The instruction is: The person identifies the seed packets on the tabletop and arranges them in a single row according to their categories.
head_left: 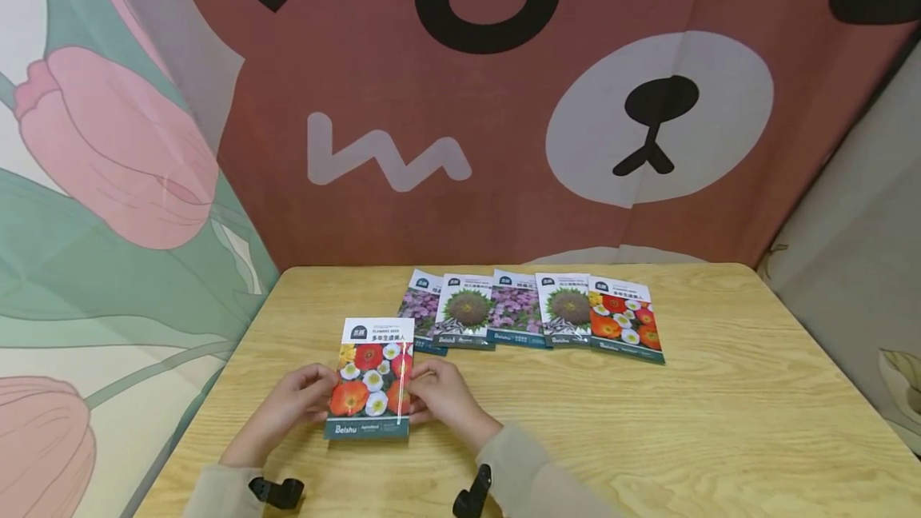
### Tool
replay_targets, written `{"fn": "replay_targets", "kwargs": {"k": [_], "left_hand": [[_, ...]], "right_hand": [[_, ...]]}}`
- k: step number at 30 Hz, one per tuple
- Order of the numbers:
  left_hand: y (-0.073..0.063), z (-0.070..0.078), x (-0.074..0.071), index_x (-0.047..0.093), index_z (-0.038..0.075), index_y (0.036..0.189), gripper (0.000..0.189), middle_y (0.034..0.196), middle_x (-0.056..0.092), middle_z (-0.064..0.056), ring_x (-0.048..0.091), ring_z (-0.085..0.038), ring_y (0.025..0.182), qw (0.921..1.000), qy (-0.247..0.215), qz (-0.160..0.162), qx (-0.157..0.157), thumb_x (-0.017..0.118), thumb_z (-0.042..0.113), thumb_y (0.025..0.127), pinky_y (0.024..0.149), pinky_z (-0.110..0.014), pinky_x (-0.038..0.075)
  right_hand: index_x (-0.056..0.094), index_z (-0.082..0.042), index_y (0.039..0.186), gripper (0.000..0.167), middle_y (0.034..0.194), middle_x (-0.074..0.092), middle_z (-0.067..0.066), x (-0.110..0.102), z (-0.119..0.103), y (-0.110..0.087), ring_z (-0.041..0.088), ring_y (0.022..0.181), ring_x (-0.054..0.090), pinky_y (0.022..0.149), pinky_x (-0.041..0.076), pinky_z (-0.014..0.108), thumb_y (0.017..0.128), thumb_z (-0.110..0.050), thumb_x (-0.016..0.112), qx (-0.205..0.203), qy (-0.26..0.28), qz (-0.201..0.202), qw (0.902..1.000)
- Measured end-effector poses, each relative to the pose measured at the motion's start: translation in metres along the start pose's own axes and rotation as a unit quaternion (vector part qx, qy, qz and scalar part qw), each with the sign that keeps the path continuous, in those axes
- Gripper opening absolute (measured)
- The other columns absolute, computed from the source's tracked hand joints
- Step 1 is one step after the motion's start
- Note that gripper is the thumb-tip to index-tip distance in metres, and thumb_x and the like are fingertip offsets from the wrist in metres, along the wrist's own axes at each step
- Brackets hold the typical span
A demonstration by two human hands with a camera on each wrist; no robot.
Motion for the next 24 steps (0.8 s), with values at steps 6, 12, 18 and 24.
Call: {"fn": "replay_targets", "kwargs": {"k": [6,12,18,24], "left_hand": [[-0.004,-0.010,-0.003,0.061,-0.008,0.113,0.029,0.100,0.067,-0.009,0.064,-0.019,0.084,0.9994,0.034,-0.003,0.005,0.054,0.020,0.106,0.069,-0.031,0.061],[-0.007,-0.012,0.000,0.064,-0.005,0.109,0.023,0.096,0.066,-0.009,0.064,-0.019,0.080,0.9972,0.068,0.024,-0.021,0.056,0.016,0.105,0.067,-0.034,0.062],[-0.009,-0.014,0.004,0.063,-0.004,0.107,0.016,0.089,0.061,-0.009,0.063,-0.019,0.075,0.9939,0.092,0.053,-0.030,0.059,0.011,0.103,0.061,-0.032,0.060],[-0.009,-0.015,0.010,0.062,-0.001,0.102,0.007,0.081,0.057,-0.008,0.060,-0.018,0.070,0.9893,0.121,0.077,-0.026,0.061,0.005,0.100,0.056,-0.030,0.058]], "right_hand": [[0.061,0.004,0.102,0.012,0.069,0.066,0.010,0.006,0.005,-0.006,0.015,0.049,0.061,0.054,0.061,0.036,0.090,0.002,0.061,0.001,-0.018,-0.003,0.9998],[0.063,0.002,0.097,0.009,0.067,0.067,0.011,0.011,0.008,-0.008,0.013,0.048,0.061,0.051,0.060,0.032,0.088,0.004,0.062,0.005,-0.038,-0.001,0.9993],[0.064,0.000,0.096,0.007,0.065,0.067,0.011,0.014,0.011,-0.009,0.013,0.046,0.061,0.046,0.057,0.029,0.090,0.001,0.063,0.012,-0.053,-0.007,0.9985],[0.065,0.001,0.093,0.003,0.064,0.066,0.012,0.013,0.013,-0.009,0.013,0.045,0.061,0.046,0.057,0.028,0.092,-0.001,0.062,0.012,-0.070,-0.023,0.9972]]}}
Point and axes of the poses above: each hand's wrist, its own y-axis towards the middle knuckle, its own x-axis out of the palm, z = x × y, the point moved 1 cm from there along y, towards the middle knuckle
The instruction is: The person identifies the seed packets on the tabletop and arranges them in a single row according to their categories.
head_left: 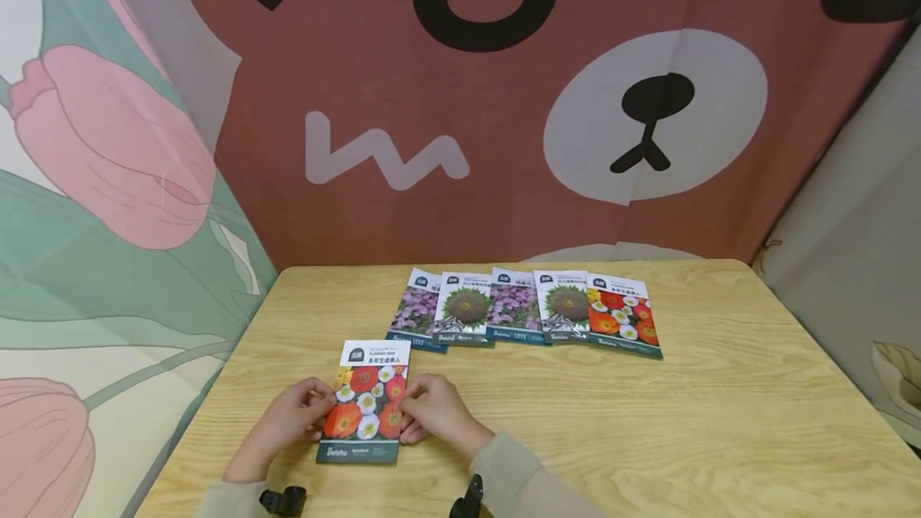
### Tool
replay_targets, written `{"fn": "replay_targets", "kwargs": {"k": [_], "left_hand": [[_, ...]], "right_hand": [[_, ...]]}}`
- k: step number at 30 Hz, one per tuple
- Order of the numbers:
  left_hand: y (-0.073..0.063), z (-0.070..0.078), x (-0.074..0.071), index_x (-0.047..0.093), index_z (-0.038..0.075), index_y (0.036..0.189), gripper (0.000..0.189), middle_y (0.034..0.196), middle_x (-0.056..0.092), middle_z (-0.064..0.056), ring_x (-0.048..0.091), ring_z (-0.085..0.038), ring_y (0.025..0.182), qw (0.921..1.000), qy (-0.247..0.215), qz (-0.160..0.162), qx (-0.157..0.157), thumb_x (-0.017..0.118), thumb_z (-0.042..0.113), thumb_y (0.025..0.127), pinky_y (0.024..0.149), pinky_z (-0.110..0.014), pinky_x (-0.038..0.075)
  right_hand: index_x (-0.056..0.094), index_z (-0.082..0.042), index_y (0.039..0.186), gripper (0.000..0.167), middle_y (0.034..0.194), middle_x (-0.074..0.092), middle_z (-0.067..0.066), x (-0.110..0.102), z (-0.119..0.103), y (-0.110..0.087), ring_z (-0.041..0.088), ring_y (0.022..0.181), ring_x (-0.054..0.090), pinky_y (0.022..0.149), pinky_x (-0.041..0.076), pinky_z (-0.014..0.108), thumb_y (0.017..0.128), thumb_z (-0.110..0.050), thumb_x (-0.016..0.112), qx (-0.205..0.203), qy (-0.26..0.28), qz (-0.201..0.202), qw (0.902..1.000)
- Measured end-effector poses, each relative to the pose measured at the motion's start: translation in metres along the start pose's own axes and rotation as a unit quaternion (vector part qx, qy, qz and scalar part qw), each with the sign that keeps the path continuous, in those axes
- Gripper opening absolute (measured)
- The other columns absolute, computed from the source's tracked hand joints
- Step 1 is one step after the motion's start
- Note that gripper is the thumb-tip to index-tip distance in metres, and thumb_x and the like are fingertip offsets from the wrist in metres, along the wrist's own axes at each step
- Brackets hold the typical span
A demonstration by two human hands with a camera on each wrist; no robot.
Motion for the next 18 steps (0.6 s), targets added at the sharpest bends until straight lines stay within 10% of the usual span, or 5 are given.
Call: {"fn": "replay_targets", "kwargs": {"k": [18], "left_hand": [[-0.006,0.014,0.013,0.058,0.003,0.091,0.012,0.072,0.055,-0.003,0.053,-0.016,0.059,0.9880,0.149,0.037,0.016,0.066,0.012,0.095,0.054,-0.029,0.047]], "right_hand": [[0.062,0.001,0.083,0.009,0.063,0.067,0.014,-0.006,0.006,0.005,0.013,0.046,0.064,0.047,0.058,0.029,0.092,0.003,0.063,-0.006,-0.015,-0.021,0.9997]]}}
Point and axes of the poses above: each hand's wrist, its own y-axis towards the middle knuckle, its own x-axis out of the palm, z = x × y, the point moved 1 cm from there along y, towards the middle knuckle
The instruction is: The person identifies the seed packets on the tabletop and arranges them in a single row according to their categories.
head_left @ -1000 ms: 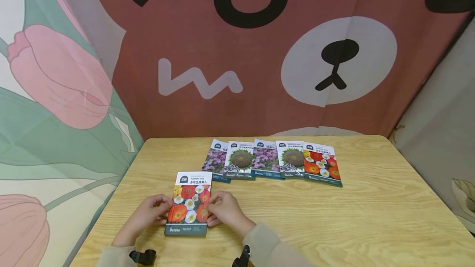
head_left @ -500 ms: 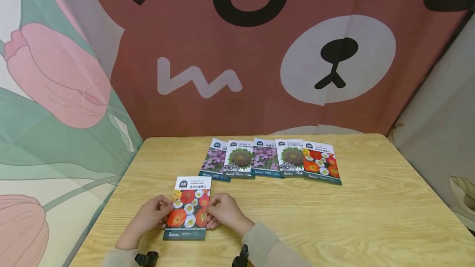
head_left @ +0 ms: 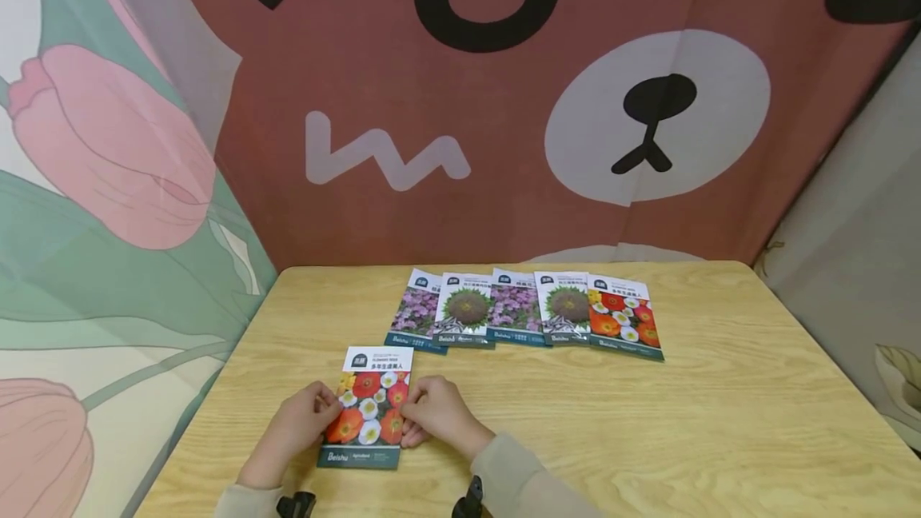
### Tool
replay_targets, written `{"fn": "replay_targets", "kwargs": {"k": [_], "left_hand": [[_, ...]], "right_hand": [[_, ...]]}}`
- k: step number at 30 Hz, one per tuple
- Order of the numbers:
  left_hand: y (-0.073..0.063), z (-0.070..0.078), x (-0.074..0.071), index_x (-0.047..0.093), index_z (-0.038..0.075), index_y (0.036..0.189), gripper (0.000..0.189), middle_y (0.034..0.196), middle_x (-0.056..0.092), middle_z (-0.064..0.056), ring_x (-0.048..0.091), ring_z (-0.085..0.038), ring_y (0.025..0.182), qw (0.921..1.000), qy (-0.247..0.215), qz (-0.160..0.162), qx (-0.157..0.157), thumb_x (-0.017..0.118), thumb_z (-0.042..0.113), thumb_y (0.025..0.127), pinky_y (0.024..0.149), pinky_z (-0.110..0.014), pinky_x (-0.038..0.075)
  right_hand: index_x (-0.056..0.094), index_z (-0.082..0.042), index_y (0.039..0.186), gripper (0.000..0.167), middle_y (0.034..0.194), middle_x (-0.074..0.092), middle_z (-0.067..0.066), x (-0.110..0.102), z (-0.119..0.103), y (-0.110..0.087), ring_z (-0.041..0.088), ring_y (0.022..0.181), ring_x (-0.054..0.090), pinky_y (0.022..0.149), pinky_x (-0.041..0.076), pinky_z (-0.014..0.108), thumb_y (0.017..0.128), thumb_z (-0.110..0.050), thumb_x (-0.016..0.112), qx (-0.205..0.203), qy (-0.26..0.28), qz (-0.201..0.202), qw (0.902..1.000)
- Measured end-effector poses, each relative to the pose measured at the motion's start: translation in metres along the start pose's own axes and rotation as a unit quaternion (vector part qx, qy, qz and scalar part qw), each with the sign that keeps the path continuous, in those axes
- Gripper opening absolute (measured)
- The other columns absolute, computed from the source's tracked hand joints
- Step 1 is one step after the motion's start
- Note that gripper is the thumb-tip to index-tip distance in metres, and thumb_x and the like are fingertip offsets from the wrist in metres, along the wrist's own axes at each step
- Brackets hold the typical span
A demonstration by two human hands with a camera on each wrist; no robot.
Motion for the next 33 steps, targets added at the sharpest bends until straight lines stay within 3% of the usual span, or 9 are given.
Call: {"fn": "replay_targets", "kwargs": {"k": [4,21,33], "left_hand": [[-0.0011,0.0019,0.0000,0.058,0.003,0.090,0.014,0.071,0.054,-0.002,0.050,-0.016,0.061,0.9998,0.019,0.006,0.004,0.066,0.013,0.095,0.056,-0.029,0.043],[-0.0044,0.0040,0.0010,0.056,0.003,0.096,0.016,0.073,0.054,-0.003,0.049,-0.017,0.064,0.9999,0.013,0.003,-0.002,0.071,0.008,0.091,0.058,-0.029,0.040],[-0.0054,0.0103,-0.0008,0.056,0.002,0.098,0.017,0.075,0.053,-0.004,0.049,-0.019,0.067,0.9994,0.030,-0.002,-0.013,0.069,0.014,0.094,0.060,-0.030,0.038]], "right_hand": [[0.062,0.001,0.083,0.010,0.064,0.067,0.014,-0.0001,-0.0006,0.0004,0.013,0.046,0.064,0.048,0.058,0.029,0.093,0.003,0.063,-0.003,-0.002,-0.004,1.0000],[0.060,0.001,0.082,0.013,0.062,0.067,0.014,0.0012,0.0036,0.0000,0.016,0.048,0.066,0.048,0.059,0.031,0.092,0.007,0.064,-0.031,-0.006,0.007,0.9995],[0.060,0.001,0.081,0.013,0.062,0.067,0.013,0.0013,0.0027,-0.0008,0.014,0.047,0.065,0.047,0.058,0.030,0.092,0.007,0.063,-0.033,-0.008,0.011,0.9994]]}}
Point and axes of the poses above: each hand's wrist, its own y-axis towards the middle knuckle, its own x-axis out of the palm, z = x × y, the point moved 1 cm from there along y, towards the middle knuckle
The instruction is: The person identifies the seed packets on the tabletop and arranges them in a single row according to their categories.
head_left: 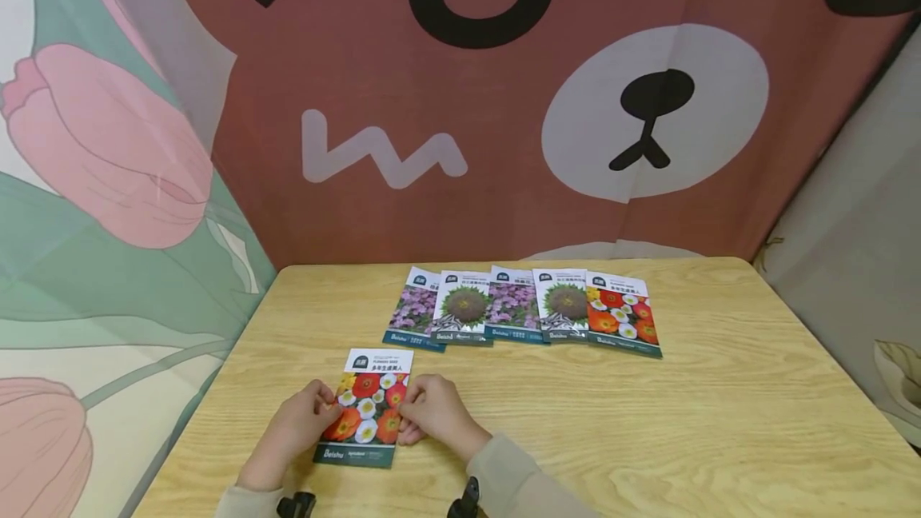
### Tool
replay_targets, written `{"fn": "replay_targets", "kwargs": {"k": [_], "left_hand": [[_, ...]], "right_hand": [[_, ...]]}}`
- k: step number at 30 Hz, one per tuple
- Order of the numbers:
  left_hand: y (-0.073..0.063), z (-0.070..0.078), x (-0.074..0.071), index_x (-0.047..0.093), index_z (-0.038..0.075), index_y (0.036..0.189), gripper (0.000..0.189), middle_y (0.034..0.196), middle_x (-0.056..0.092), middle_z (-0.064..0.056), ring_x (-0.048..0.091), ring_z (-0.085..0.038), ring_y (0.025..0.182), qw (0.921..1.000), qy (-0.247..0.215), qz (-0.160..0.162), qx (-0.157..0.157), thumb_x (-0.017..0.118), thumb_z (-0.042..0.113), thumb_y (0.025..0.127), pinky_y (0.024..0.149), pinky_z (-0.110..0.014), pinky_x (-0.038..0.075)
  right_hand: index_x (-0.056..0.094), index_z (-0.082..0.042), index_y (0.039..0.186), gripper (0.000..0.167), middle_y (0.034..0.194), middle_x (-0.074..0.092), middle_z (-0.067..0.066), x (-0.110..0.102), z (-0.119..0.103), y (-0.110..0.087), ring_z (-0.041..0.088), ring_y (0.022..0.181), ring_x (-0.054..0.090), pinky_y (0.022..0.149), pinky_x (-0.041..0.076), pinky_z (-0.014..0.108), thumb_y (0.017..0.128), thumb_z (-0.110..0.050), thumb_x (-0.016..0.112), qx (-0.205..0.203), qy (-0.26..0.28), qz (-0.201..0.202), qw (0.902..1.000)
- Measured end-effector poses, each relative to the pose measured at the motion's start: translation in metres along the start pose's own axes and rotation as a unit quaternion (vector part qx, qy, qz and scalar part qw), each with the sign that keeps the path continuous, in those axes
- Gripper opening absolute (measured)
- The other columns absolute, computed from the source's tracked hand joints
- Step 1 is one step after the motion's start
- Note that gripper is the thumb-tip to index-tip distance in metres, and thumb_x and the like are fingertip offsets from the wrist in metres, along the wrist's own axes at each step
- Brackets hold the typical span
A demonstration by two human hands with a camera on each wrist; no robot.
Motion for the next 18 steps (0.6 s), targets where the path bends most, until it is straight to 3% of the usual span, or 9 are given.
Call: {"fn": "replay_targets", "kwargs": {"k": [4,9,18], "left_hand": [[-0.001,0.001,-0.001,0.057,0.003,0.097,0.017,0.075,0.053,-0.004,0.049,-0.019,0.067,1.0000,0.000,0.000,-0.003,0.068,0.015,0.095,0.059,-0.030,0.038],[-0.003,0.001,-0.003,0.058,0.003,0.098,0.018,0.075,0.054,-0.004,0.049,-0.019,0.067,1.0000,0.007,-0.003,-0.006,0.067,0.018,0.096,0.058,-0.030,0.039],[-0.004,0.002,-0.001,0.059,0.004,0.100,0.022,0.070,0.051,-0.003,0.047,-0.018,0.062,0.9995,0.028,0.009,-0.009,0.065,0.025,0.098,0.056,-0.029,0.036]], "right_hand": [[0.061,0.000,0.084,0.012,0.064,0.067,0.013,-0.001,0.000,-0.001,0.014,0.049,0.065,0.049,0.059,0.029,0.094,0.006,0.063,-0.004,0.004,-0.014,0.9999],[0.063,0.004,0.093,0.005,0.071,0.068,0.015,-0.005,-0.001,-0.004,0.015,0.055,0.067,0.054,0.060,0.029,0.097,0.003,0.061,-0.007,0.030,-0.060,0.9977],[0.062,0.009,0.110,0.014,0.084,0.068,0.013,-0.015,-0.005,-0.010,0.019,0.070,0.071,0.066,0.063,0.033,0.101,0.000,0.055,-0.006,0.067,-0.126,0.9897]]}}
Point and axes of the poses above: each hand's wrist, its own y-axis towards the middle knuckle, its own x-axis out of the palm, z = x × y, the point moved 1 cm from there along y, towards the middle knuckle
